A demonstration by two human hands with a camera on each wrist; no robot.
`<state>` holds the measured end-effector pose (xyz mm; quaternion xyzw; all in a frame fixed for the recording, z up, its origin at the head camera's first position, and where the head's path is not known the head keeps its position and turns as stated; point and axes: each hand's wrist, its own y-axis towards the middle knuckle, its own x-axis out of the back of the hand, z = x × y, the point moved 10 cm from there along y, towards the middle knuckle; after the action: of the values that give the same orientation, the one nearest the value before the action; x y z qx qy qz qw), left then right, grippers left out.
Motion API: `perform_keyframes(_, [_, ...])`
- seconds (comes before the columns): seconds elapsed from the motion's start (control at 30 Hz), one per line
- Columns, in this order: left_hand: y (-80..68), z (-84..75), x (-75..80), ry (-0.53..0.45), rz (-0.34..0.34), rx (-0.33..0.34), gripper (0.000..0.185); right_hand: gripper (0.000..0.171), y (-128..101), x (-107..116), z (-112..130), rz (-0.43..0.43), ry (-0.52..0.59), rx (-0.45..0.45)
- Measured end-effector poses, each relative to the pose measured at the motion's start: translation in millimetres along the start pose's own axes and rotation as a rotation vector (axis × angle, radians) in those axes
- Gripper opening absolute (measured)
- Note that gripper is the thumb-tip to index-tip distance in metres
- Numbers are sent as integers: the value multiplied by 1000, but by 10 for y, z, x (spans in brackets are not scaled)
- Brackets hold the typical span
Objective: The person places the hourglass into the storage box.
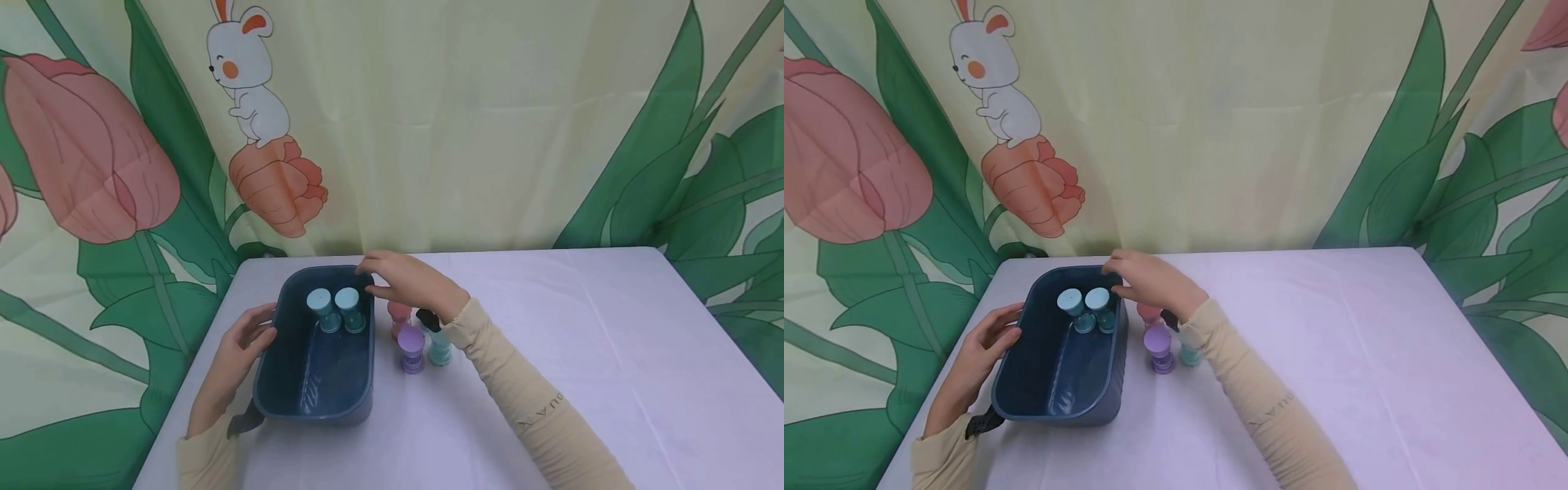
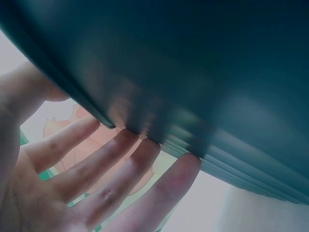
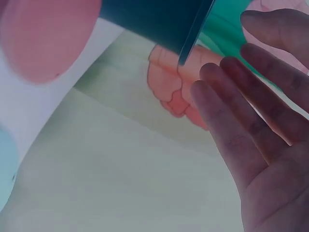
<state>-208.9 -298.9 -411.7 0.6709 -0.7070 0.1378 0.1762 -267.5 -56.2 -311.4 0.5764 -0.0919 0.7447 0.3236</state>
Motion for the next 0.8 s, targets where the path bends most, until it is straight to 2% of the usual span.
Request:
perform_keyframes(0.27, [3, 7, -1, 26, -9, 5, 50, 34, -160, 75, -158, -2, 22, -63])
perform_keyframes(0.8, [-4, -9, -5, 22, -12, 12, 51, 34, -433, 197, -399, -38, 39, -134])
